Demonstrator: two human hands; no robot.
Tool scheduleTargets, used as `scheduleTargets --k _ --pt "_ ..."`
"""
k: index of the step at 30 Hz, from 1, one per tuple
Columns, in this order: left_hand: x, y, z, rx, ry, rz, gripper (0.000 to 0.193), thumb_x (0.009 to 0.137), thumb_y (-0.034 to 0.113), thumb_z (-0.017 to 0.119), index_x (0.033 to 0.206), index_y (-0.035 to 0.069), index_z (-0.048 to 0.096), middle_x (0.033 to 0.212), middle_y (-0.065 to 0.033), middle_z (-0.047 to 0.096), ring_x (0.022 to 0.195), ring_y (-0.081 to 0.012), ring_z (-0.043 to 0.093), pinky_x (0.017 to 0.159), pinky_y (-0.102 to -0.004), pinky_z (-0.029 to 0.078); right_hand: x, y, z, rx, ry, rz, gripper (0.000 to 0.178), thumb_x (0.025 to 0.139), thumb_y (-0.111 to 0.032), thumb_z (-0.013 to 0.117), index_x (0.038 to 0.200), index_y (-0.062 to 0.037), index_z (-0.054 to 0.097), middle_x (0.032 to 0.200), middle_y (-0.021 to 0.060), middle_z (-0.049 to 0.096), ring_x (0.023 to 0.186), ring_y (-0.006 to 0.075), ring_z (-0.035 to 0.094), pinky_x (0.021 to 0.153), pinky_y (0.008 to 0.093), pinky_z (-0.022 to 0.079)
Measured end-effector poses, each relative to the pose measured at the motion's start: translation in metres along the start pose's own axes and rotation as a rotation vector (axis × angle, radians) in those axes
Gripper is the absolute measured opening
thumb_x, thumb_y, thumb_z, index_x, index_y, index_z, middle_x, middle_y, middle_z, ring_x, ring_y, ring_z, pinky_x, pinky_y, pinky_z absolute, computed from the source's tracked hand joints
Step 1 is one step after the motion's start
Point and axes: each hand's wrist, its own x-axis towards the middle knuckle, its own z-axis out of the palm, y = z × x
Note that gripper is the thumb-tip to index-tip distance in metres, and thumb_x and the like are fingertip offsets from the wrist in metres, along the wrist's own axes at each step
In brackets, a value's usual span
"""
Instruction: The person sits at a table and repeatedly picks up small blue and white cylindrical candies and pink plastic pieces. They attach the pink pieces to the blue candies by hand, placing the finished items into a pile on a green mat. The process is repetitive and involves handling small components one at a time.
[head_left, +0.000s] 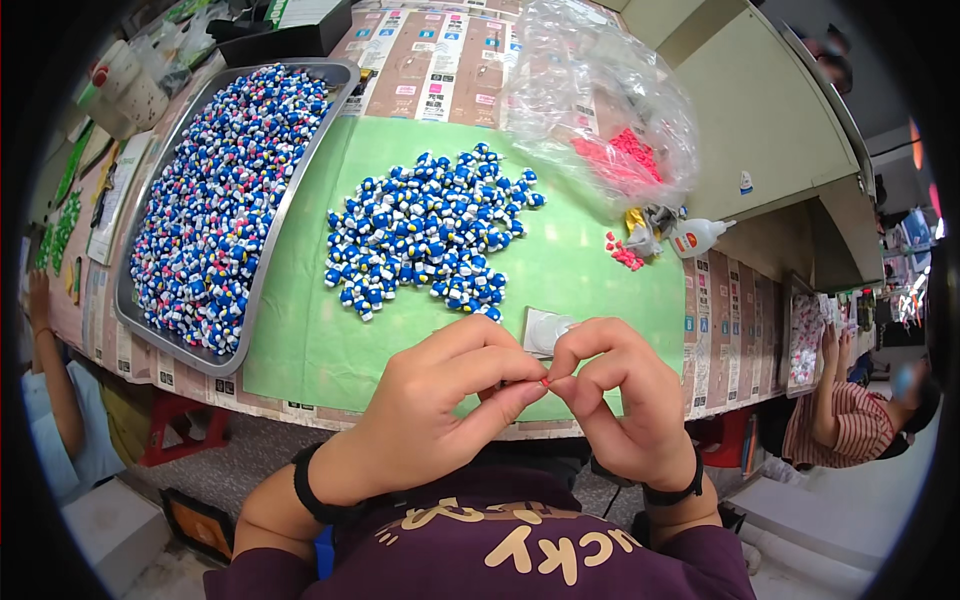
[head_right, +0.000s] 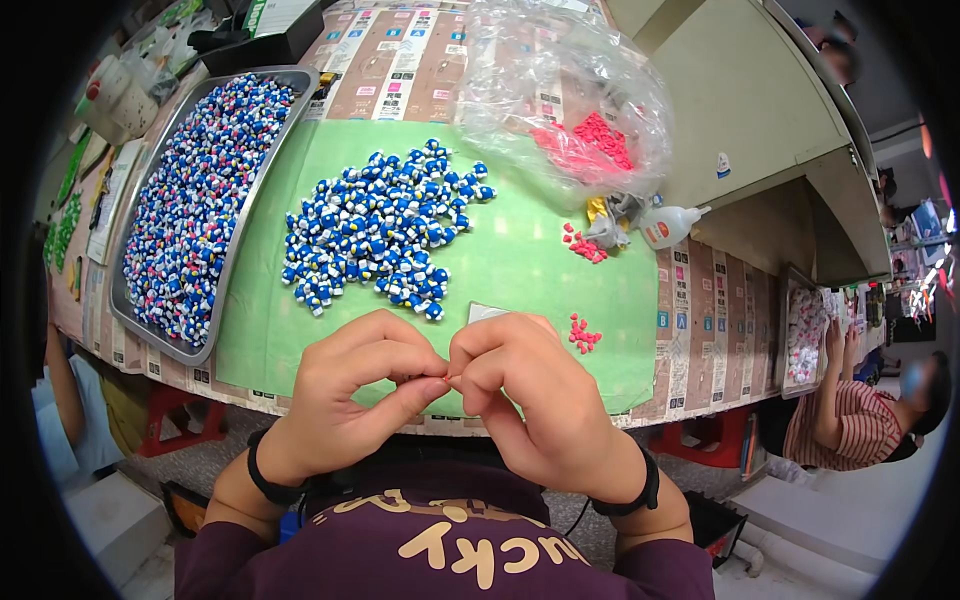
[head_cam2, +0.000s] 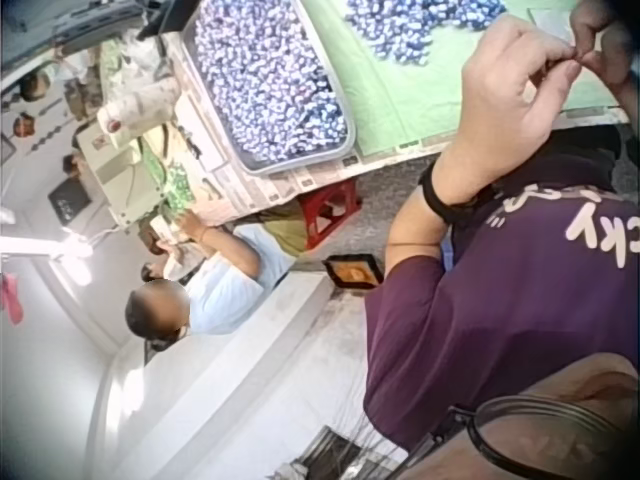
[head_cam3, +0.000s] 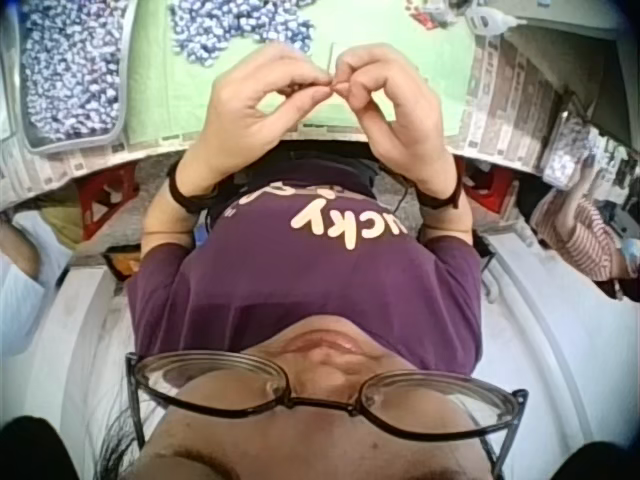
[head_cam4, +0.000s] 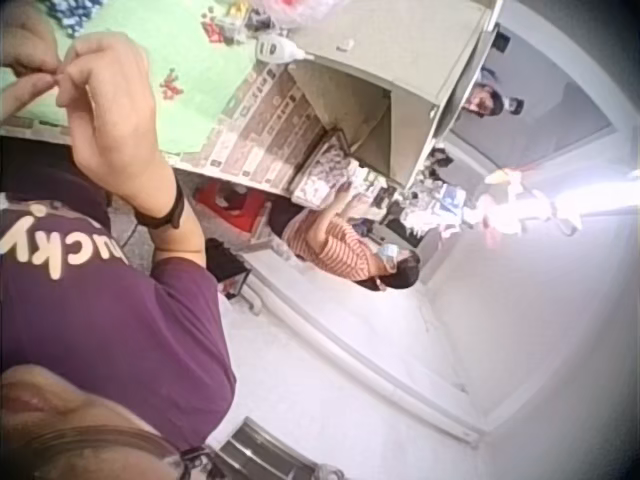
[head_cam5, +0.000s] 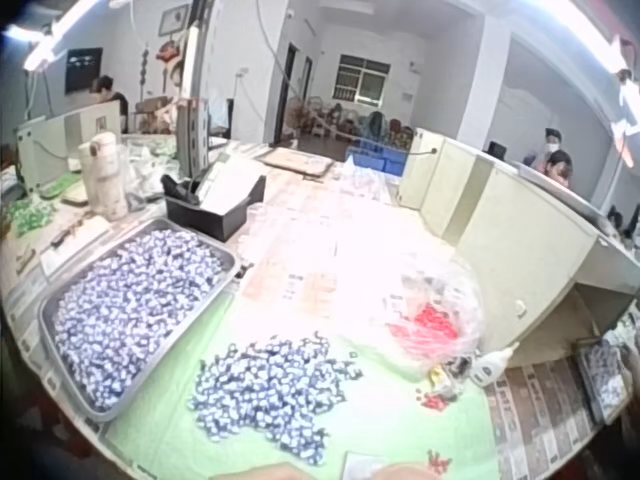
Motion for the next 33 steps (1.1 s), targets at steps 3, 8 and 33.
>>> scheduleTargets --k 3,8,33 --pt "0.000 -0.002 -0.003 0.040 -0.009 0.031 0.011 0.081 -0.002 0.073 0.091 0.001 0.070 0.086 -0.0078 0.064 0.071 -0.0154 0.062 0.060 -0.0259 0.048 0.004 0.001 -0.002 -0.125 -0.048 -0.089 0.026 0.077 0.015 0.064 0.081 -0.0062 0.049 0.091 0.0116 0.061 0.081 0.0221 0.059 0.080 0.0342 0.049" --pt "-0.003 -0.007 -0.004 -0.046 -0.030 -0.105 0.018 0.082 -0.003 0.071 0.100 0.001 0.071 0.094 -0.0080 0.065 0.079 -0.0145 0.063 0.065 -0.0254 0.051 0.008 0.004 -0.006 -0.094 -0.081 0.003 0.027 0.063 0.016 0.059 0.078 -0.0052 0.049 0.091 0.0102 0.059 0.085 0.0280 0.058 0.078 0.0344 0.045" --pt "-0.003 -0.005 0.002 -0.598 0.194 -0.316 0.024 0.083 -0.012 0.068 0.104 -0.004 0.062 0.104 -0.0129 0.065 0.100 -0.0187 0.065 0.086 -0.0299 0.056 0.015 -0.003 -0.003 0.161 0.080 0.192 0.027 0.077 0.012 0.063 0.079 -0.0085 0.045 0.088 0.0053 0.060 0.084 0.0221 0.057 0.085 0.0330 0.039"
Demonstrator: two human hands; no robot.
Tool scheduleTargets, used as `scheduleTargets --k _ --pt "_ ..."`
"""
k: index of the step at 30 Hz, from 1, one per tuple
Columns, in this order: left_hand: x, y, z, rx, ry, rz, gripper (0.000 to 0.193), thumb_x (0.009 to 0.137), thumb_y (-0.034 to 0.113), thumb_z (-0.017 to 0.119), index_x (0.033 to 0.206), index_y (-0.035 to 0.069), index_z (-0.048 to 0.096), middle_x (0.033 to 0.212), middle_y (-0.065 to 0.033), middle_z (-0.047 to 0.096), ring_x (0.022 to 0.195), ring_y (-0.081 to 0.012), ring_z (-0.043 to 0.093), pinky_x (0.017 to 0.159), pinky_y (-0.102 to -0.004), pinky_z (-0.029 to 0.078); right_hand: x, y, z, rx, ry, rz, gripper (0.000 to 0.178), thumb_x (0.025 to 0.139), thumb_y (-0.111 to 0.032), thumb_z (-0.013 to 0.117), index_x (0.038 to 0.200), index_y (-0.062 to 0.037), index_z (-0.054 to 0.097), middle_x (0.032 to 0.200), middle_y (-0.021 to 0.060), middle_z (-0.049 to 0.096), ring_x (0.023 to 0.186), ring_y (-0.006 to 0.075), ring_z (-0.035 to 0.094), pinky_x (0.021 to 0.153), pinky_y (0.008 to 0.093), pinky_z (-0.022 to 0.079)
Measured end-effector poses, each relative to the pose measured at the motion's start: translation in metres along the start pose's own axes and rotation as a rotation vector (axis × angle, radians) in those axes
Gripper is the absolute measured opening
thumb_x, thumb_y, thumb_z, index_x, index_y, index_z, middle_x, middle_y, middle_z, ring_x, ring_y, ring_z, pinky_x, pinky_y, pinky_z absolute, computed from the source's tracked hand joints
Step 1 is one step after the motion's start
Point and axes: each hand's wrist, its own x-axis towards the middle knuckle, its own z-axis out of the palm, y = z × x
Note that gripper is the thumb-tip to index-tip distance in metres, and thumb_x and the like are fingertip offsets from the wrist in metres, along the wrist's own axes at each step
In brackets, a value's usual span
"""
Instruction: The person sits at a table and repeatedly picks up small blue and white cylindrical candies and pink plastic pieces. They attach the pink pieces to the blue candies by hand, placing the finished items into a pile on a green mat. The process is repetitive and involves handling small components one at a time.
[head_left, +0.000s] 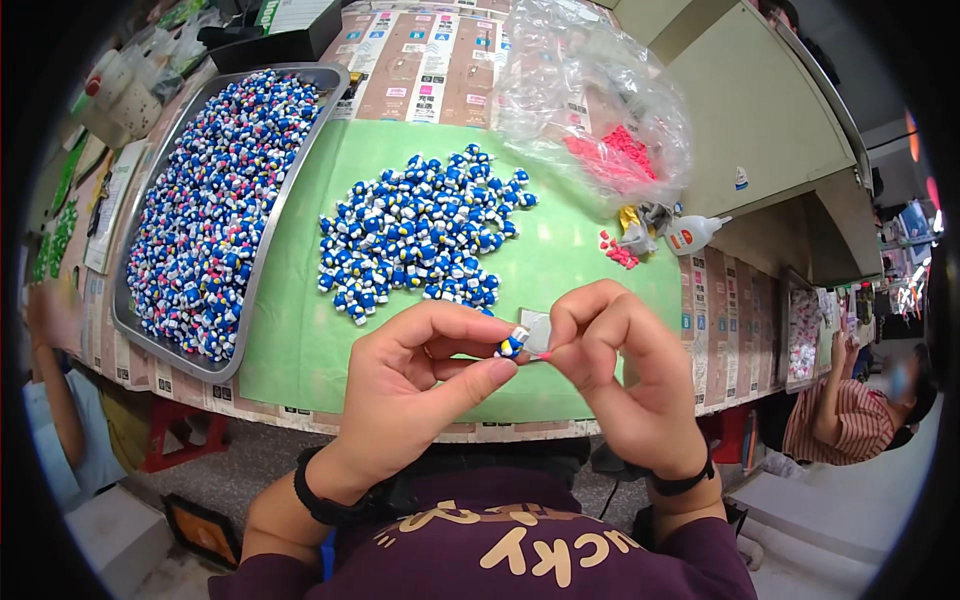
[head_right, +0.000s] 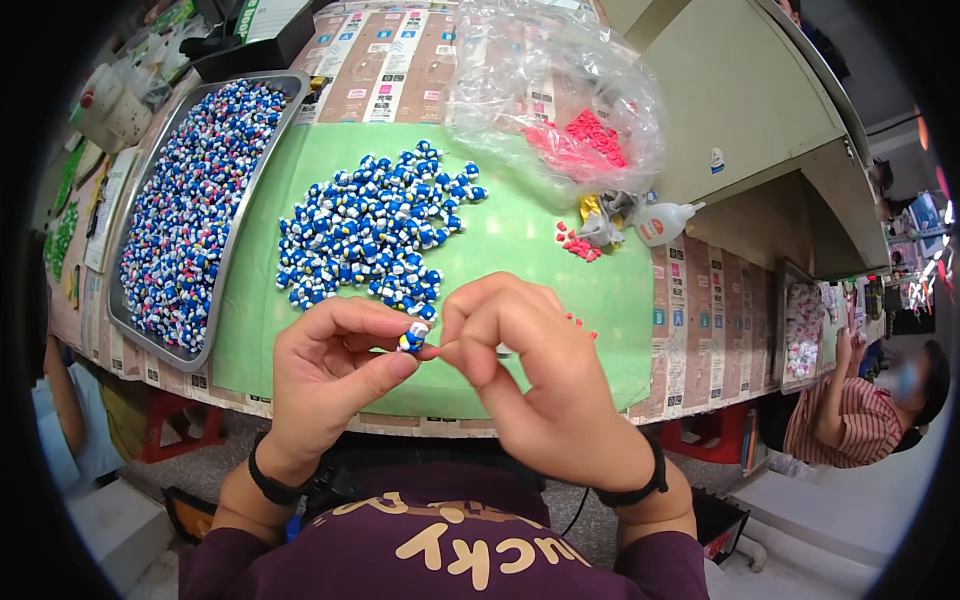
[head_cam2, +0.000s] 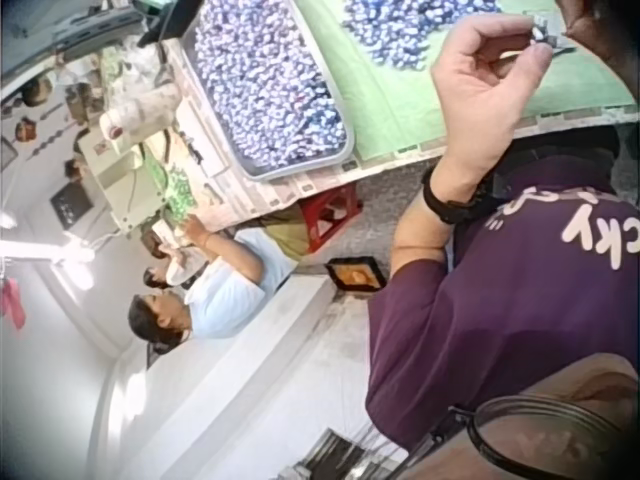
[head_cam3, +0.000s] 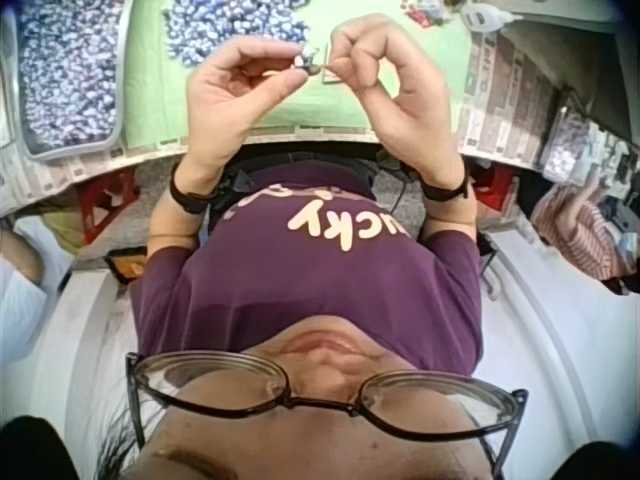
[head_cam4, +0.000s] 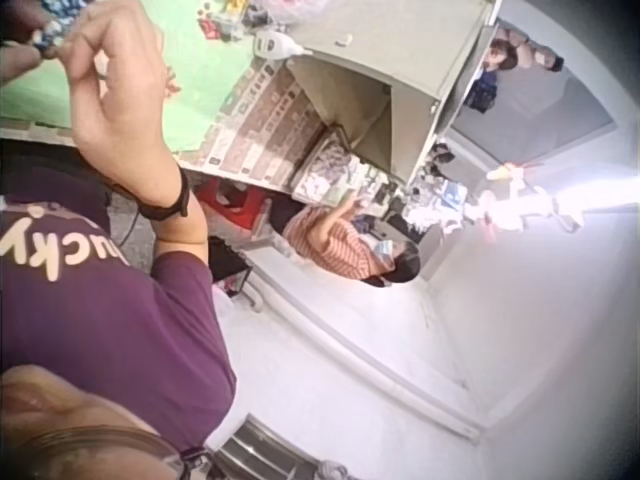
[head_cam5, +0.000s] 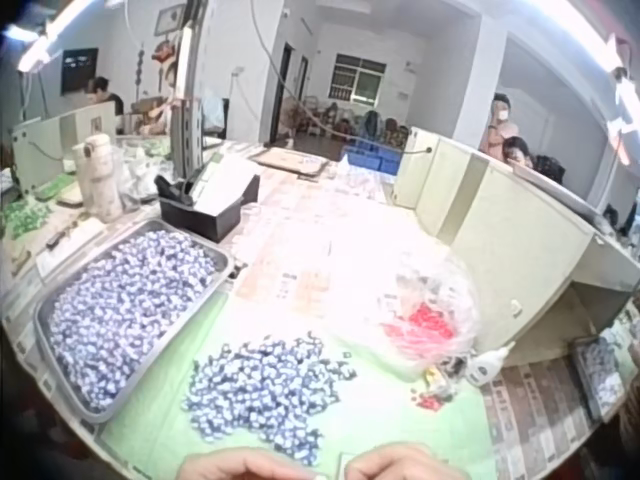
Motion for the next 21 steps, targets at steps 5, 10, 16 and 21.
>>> scheduleTargets --k 5,10,16,21 --pt "-0.002 -0.003 -0.005 0.026 -0.035 0.099 0.023 0.085 -0.009 0.068 0.107 -0.003 0.064 0.107 -0.0102 0.064 0.099 -0.0158 0.066 0.085 -0.0266 0.057 0.000 -0.002 0.016 -0.001 0.042 -0.051 0.027 0.080 0.010 0.065 0.079 -0.0100 0.046 0.088 0.0036 0.060 0.084 0.0206 0.057 0.083 0.0332 0.039" --pt "-0.003 -0.005 -0.001 0.164 0.051 0.227 0.021 0.081 -0.009 0.071 0.101 -0.002 0.068 0.104 -0.0120 0.067 0.094 -0.0166 0.067 0.078 -0.0267 0.058 0.001 0.003 0.022 -0.169 0.035 -0.137 0.027 0.086 0.008 0.063 0.080 -0.0086 0.043 0.093 0.0076 0.057 0.083 0.0156 0.054 0.077 0.0288 0.042" --pt "-0.007 0.000 -0.005 0.492 0.017 0.445 0.024 0.074 -0.013 0.075 0.095 -0.003 0.069 0.098 -0.0147 0.068 0.089 -0.0197 0.067 0.077 -0.0295 0.055 -0.002 0.003 0.031 -0.102 0.115 -0.101 0.028 0.080 0.009 0.067 0.079 -0.0087 0.045 0.086 0.0061 0.056 0.083 0.0210 0.056 0.078 0.0323 0.040" --pt "-0.006 0.008 -0.022 0.544 0.034 0.536 0.021 0.075 -0.015 0.071 0.090 -0.001 0.066 0.092 -0.0121 0.068 0.079 -0.0163 0.066 0.068 -0.0263 0.054 -0.001 0.009 0.015 -0.016 0.080 -0.078 0.033 0.079 0.009 0.069 0.084 -0.0091 0.042 0.094 0.0083 0.050 0.083 0.0175 0.052 0.077 0.0278 0.043"
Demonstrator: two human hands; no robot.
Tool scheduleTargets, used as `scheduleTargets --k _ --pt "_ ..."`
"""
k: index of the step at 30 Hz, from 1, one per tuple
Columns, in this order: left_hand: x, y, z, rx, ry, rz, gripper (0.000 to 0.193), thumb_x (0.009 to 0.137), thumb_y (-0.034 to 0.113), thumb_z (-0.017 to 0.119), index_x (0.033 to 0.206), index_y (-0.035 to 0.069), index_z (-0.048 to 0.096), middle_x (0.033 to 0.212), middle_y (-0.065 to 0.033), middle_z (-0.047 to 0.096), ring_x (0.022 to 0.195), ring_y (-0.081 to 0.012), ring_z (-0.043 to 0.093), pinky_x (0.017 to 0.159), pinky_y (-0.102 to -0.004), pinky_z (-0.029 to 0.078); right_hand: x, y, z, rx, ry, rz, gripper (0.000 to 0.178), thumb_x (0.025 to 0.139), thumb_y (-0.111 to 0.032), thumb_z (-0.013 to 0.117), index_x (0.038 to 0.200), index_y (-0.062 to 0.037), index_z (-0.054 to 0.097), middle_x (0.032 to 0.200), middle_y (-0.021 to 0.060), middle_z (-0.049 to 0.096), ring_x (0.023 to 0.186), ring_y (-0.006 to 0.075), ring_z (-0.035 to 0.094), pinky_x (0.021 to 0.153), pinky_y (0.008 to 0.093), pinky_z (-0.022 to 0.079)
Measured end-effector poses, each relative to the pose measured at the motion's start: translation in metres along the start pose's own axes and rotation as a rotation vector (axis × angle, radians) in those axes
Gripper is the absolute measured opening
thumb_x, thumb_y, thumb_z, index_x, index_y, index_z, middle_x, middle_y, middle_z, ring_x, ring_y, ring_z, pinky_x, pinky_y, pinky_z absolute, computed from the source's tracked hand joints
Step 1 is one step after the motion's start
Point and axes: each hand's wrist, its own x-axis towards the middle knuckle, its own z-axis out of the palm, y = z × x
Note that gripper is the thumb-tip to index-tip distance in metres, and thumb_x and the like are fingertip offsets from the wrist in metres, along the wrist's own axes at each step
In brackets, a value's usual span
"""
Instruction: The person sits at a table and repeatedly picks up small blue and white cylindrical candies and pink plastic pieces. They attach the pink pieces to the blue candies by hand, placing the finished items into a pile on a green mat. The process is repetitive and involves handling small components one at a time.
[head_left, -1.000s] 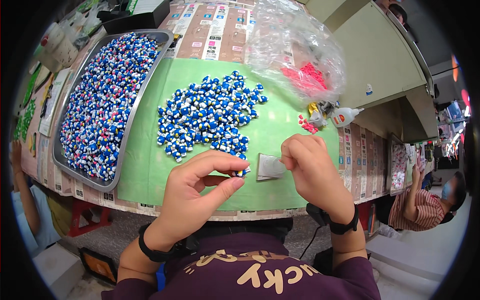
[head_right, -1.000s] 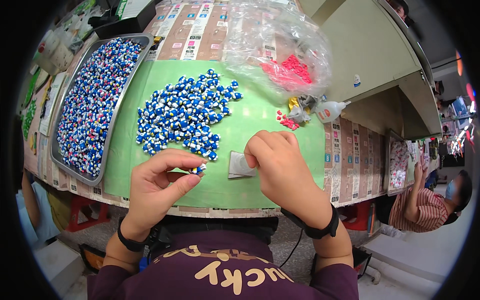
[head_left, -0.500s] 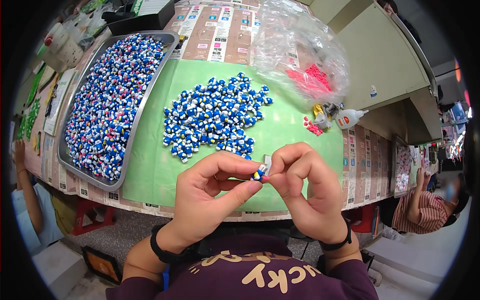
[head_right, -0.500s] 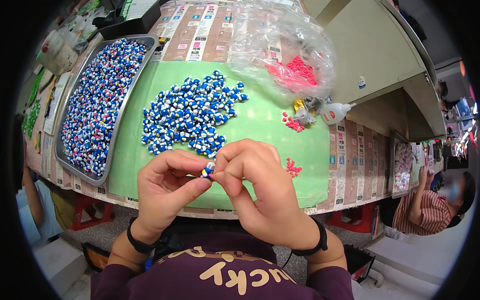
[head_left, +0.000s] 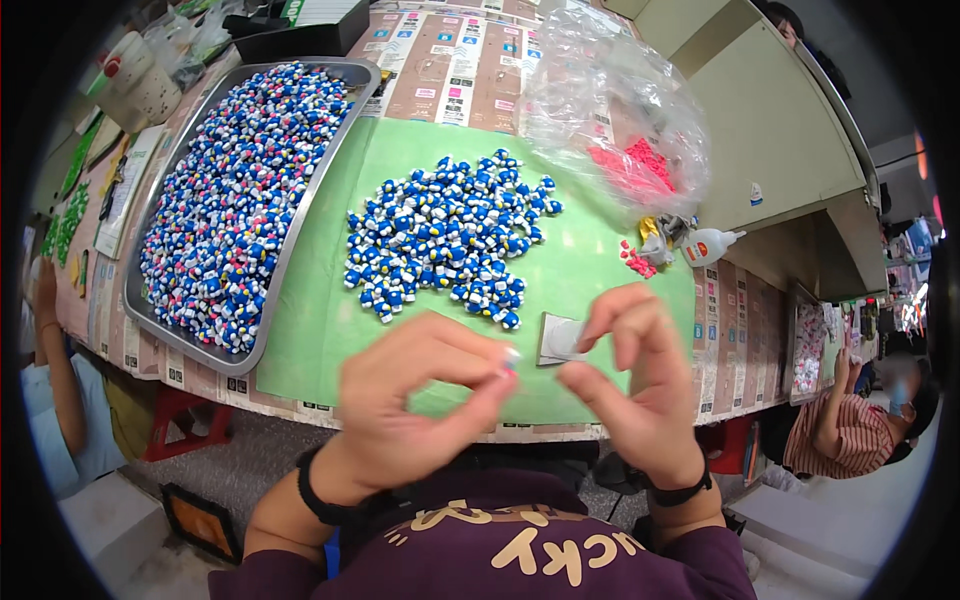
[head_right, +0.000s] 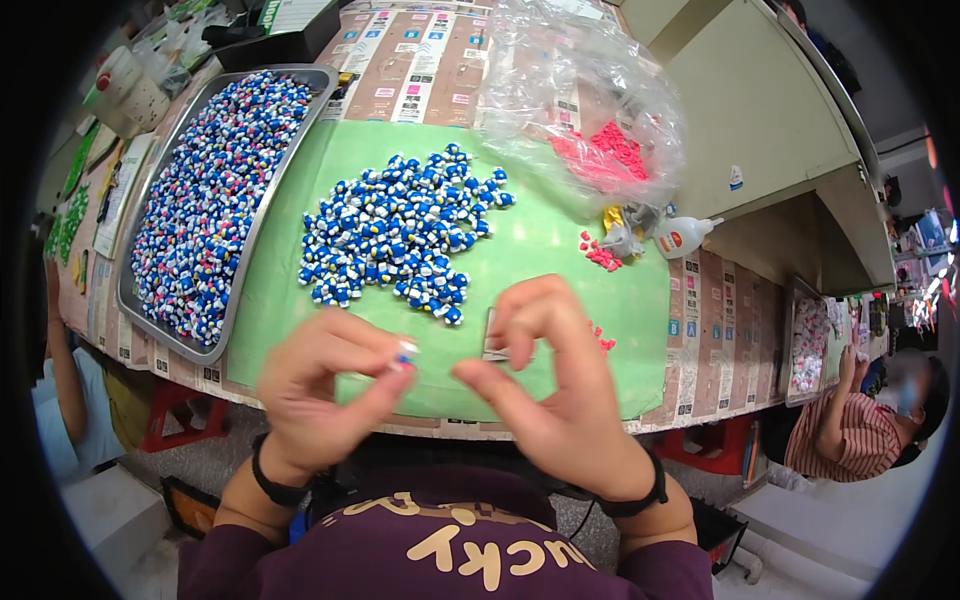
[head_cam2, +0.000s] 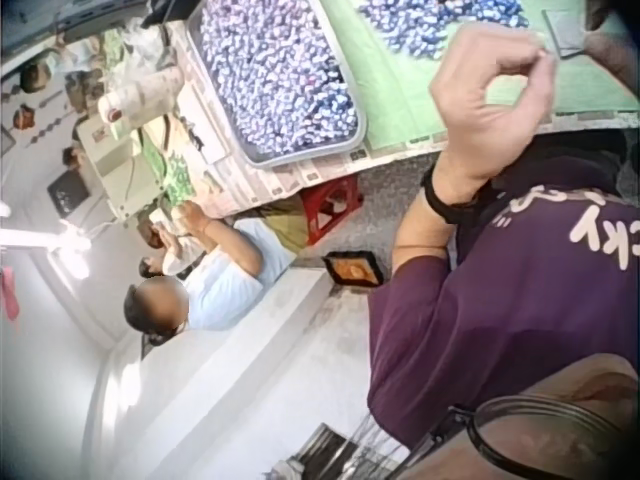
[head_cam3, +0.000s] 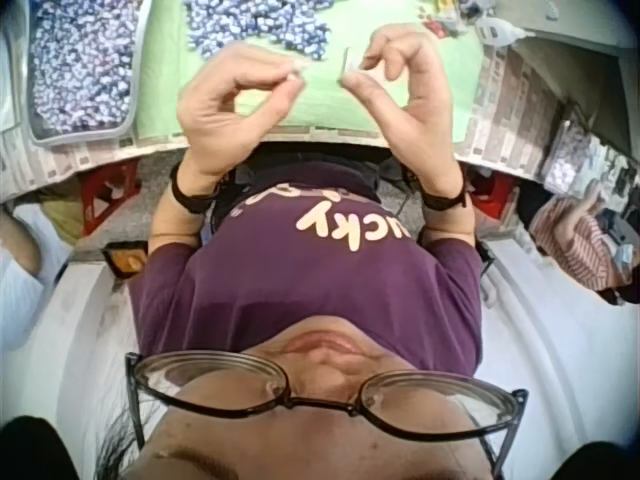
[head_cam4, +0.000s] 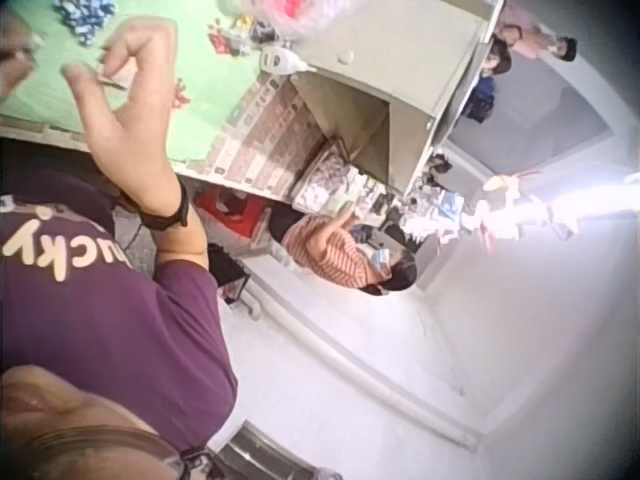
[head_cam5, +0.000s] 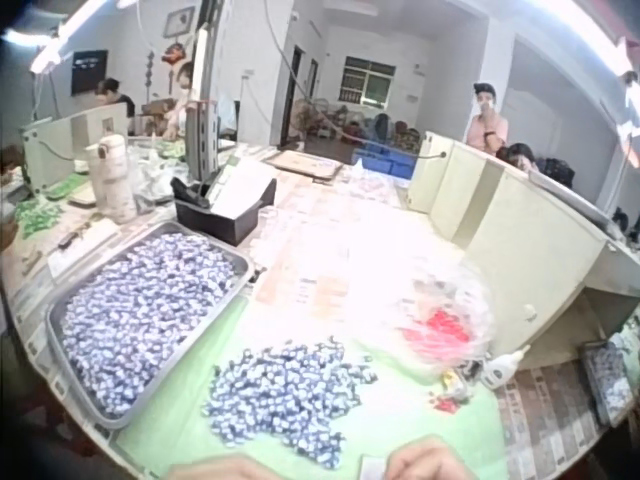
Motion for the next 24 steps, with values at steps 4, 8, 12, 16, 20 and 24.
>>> scheduleTargets --k 4,8,12,16,20,24 --pt "0.003 -0.014 -0.065 0.197 0.330 0.005 0.019 0.080 -0.012 0.066 0.093 0.001 0.062 0.092 -0.0062 0.062 0.077 -0.0093 0.059 0.066 -0.0212 0.050 -0.009 0.010 -0.035 0.015 0.216 0.074 0.033 0.082 0.009 0.066 0.086 -0.0101 0.040 0.100 0.0067 0.049 0.088 0.0144 0.049 0.084 0.0276 0.041" --pt "0.006 -0.014 -0.127 0.477 0.521 -0.250 0.019 0.087 -0.002 0.068 0.104 0.001 0.061 0.095 -0.0035 0.059 0.073 -0.0043 0.055 0.059 -0.0181 0.046 -0.014 0.019 -0.062 -0.030 0.299 0.116 0.027 0.085 0.007 0.063 0.088 -0.0097 0.041 0.102 0.0053 0.049 0.095 0.0138 0.047 0.092 0.0286 0.037" --pt "0.012 -0.008 -0.088 0.662 0.444 -0.159 0.021 0.084 -0.001 0.070 0.103 0.004 0.062 0.094 -0.0036 0.059 0.071 -0.0089 0.057 0.056 -0.0216 0.044 -0.012 0.023 -0.073 -0.114 0.332 0.121 0.023 0.086 0.006 0.062 0.086 -0.0078 0.043 0.099 0.0044 0.050 0.093 0.0126 0.048 0.090 0.0276 0.038" --pt "0.002 -0.013 -0.056 0.727 -0.139 -0.216 0.020 0.080 -0.003 0.069 0.098 0.001 0.063 0.093 -0.0098 0.058 0.076 -0.0225 0.060 0.062 -0.0317 0.047 -0.007 0.031 -0.080 -0.308 0.230 0.125 0.014 0.086 0.006 0.062 0.085 -0.0009 0.050 0.086 0.0038 0.057 0.084 0.0129 0.054 0.081 0.0261 0.044" --pt "-0.001 -0.021 -0.048 0.760 -0.228 -0.218 0.017 0.079 -0.005 0.066 0.096 -0.001 0.063 0.093 -0.0125 0.057 0.080 -0.0306 0.060 0.068 -0.0378 0.047 -0.020 0.046 -0.089 -0.502 0.056 0.207 0.012 0.079 0.009 0.060 0.085 0.0010 0.053 0.081 0.0095 0.059 0.078 0.0206 0.060 0.073 0.0309 0.048" --pt "-0.002 -0.023 -0.045 0.743 -0.209 -0.281 0.012 0.080 -0.006 0.064 0.091 -0.002 0.060 0.091 -0.0132 0.055 0.083 -0.0323 0.059 0.071 -0.0388 0.046 -0.026 0.057 -0.080 -0.535 -0.028 0.303 0.012 0.079 0.009 0.060 0.084 0.0003 0.054 0.077 0.0103 0.059 0.074 0.0226 0.061 0.070 0.0319 0.049"
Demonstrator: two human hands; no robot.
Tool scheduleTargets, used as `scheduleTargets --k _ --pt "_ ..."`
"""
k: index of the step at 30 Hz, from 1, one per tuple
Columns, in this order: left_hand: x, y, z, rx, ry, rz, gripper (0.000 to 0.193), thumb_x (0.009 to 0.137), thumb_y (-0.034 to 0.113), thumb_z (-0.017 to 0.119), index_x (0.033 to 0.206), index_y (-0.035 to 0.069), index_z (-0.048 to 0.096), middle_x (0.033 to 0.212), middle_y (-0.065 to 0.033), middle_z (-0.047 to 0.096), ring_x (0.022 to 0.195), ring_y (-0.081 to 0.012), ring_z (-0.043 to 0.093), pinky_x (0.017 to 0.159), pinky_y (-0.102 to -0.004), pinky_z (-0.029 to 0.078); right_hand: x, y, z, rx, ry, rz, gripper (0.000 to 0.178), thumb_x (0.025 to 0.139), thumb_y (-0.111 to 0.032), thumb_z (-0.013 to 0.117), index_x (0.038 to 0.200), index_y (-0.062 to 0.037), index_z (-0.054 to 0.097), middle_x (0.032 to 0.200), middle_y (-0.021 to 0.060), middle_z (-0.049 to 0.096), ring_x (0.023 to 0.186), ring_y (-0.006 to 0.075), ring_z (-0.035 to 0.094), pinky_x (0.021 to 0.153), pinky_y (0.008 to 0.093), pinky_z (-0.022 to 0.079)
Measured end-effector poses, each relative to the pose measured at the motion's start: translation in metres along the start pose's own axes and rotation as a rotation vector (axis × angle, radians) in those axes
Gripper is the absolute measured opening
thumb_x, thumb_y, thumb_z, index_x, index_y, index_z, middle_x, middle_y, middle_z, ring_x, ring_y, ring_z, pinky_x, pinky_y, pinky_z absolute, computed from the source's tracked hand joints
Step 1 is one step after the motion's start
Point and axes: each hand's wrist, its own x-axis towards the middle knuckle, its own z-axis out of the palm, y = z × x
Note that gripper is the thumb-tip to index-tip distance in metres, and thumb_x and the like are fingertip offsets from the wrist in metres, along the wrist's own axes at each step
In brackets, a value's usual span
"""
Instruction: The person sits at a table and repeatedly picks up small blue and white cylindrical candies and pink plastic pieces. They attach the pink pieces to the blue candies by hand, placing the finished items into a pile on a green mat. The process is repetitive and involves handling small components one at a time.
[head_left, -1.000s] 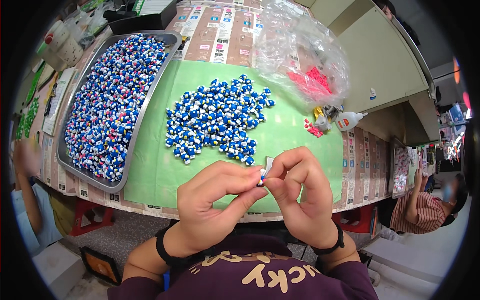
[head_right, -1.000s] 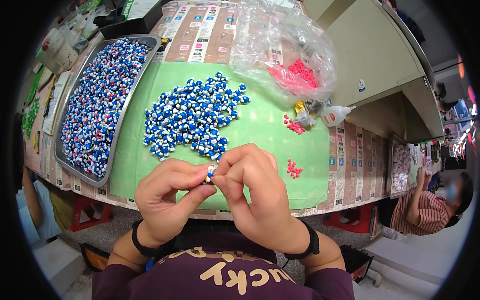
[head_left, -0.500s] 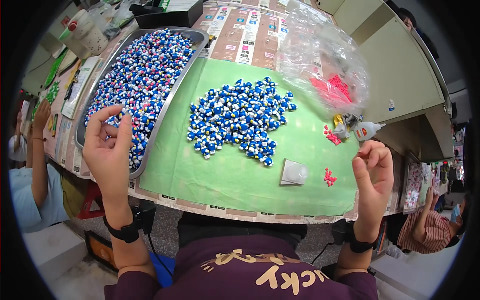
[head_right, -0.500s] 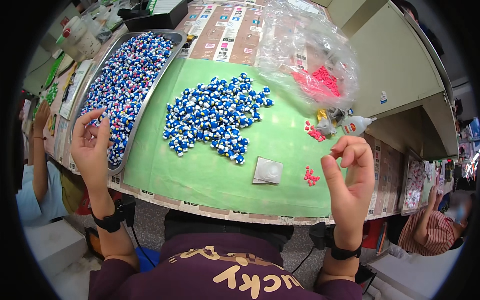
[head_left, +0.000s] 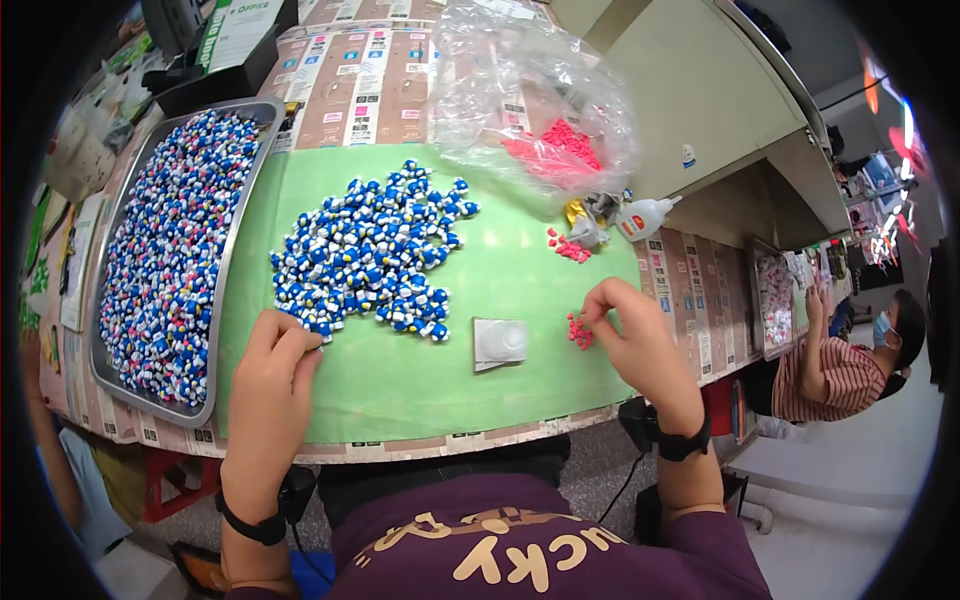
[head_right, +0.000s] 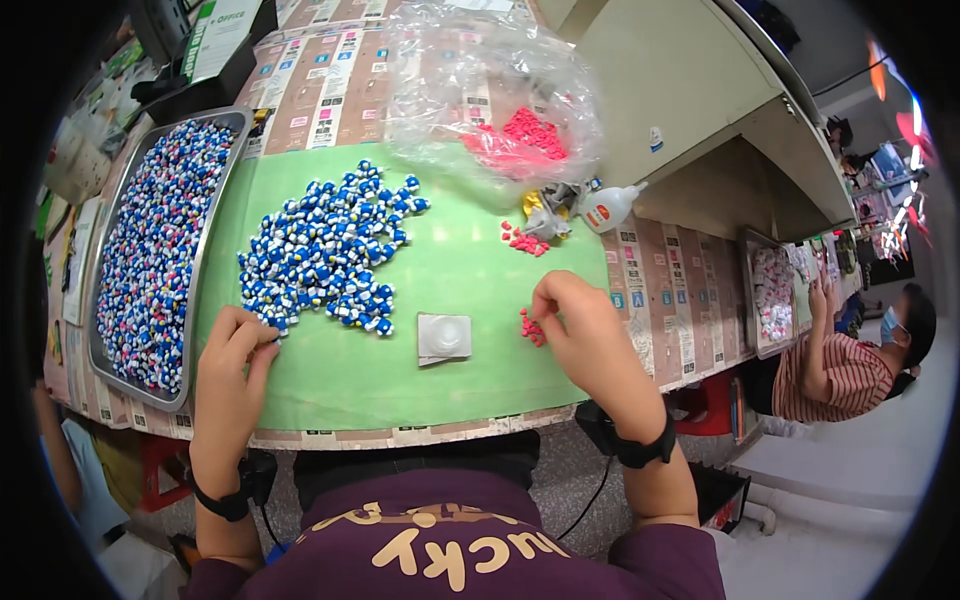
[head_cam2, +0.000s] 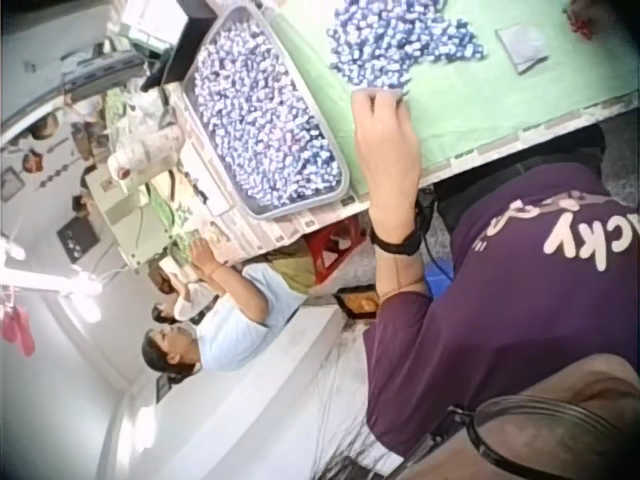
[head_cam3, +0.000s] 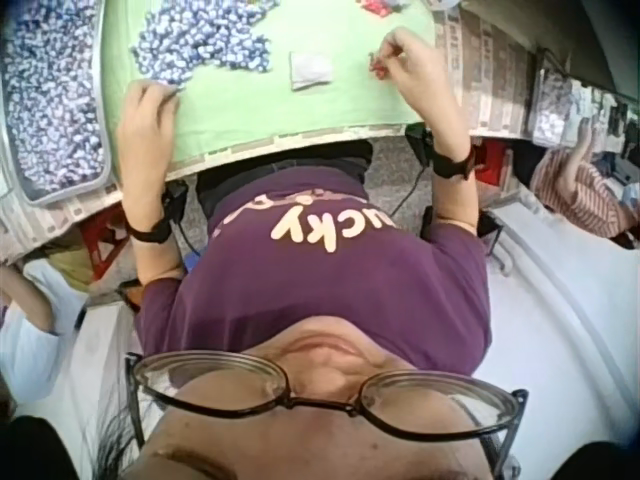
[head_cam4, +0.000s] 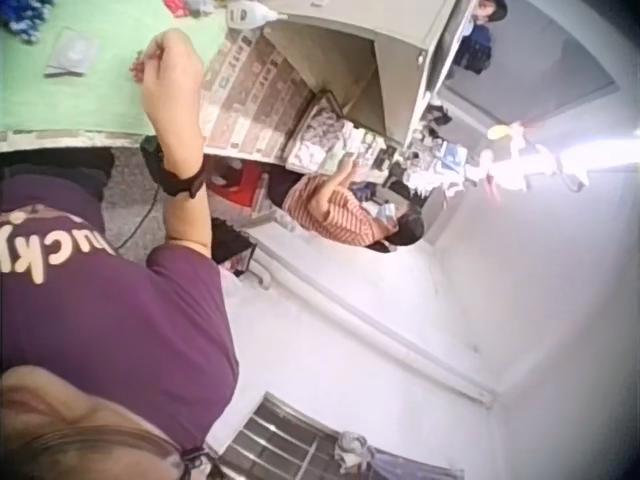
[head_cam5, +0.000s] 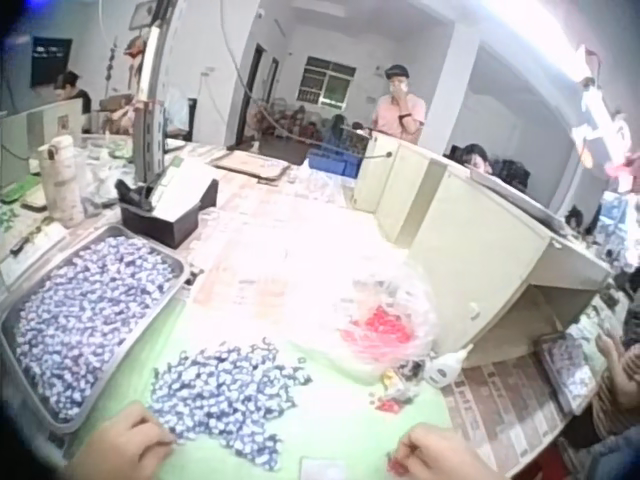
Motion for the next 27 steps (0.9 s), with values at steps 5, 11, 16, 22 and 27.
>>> scheduleTargets --k 5,11,16,22,27 --pt "0.003 0.004 0.002 0.042 -0.017 0.017 0.014 0.079 -0.009 0.061 0.088 -0.003 0.053 0.089 -0.0147 0.052 0.079 -0.0337 0.056 0.069 -0.0382 0.045 0.005 0.021 0.017 -0.032 0.011 -0.059 0.014 0.071 0.008 0.057 0.079 -0.0024 0.053 0.075 0.0128 0.059 0.070 0.0323 0.061 0.062 0.0410 0.046" --pt "-0.007 -0.001 0.008 0.055 0.026 0.043 0.015 0.077 -0.009 0.062 0.088 -0.001 0.056 0.085 -0.0149 0.054 0.079 -0.0348 0.056 0.068 -0.0373 0.045 0.000 0.017 0.022 -0.237 0.055 -0.151 0.018 0.070 0.004 0.058 0.081 -0.0082 0.052 0.078 0.0082 0.056 0.079 0.0298 0.058 0.080 0.0405 0.040" --pt "-0.005 0.019 0.004 -0.447 0.090 0.021 0.015 0.089 -0.009 0.055 0.099 -0.001 0.064 0.094 -0.0084 0.053 0.078 -0.0128 0.059 0.062 -0.0232 0.052 0.001 -0.001 0.014 -0.090 0.151 -0.310 0.021 0.071 0.007 0.056 0.083 -0.0089 0.050 0.084 0.0056 0.053 0.086 0.0258 0.056 0.088 0.0387 0.039" --pt "-0.001 0.070 0.021 -0.947 -0.366 -0.149 0.008 0.092 0.002 0.062 0.097 -0.002 0.067 0.090 -0.0081 0.062 0.074 -0.0135 0.059 0.063 -0.0254 0.049 -0.012 -0.073 0.030 0.305 0.134 -0.736 0.010 0.080 0.002 0.057 0.083 -0.0059 0.051 0.098 0.0097 0.056 0.094 0.0265 0.057 0.095 0.0460 0.041" --pt "-0.006 0.077 0.020 -0.969 -0.349 -0.188 0.009 0.095 0.006 0.063 0.097 -0.002 0.067 0.087 -0.0053 0.065 0.073 -0.0112 0.057 0.065 -0.0250 0.044 -0.017 -0.077 0.036 0.413 0.131 -0.748 0.008 0.084 -0.001 0.058 0.084 -0.0044 0.051 0.096 0.0099 0.056 0.092 0.0258 0.056 0.093 0.0440 0.042"
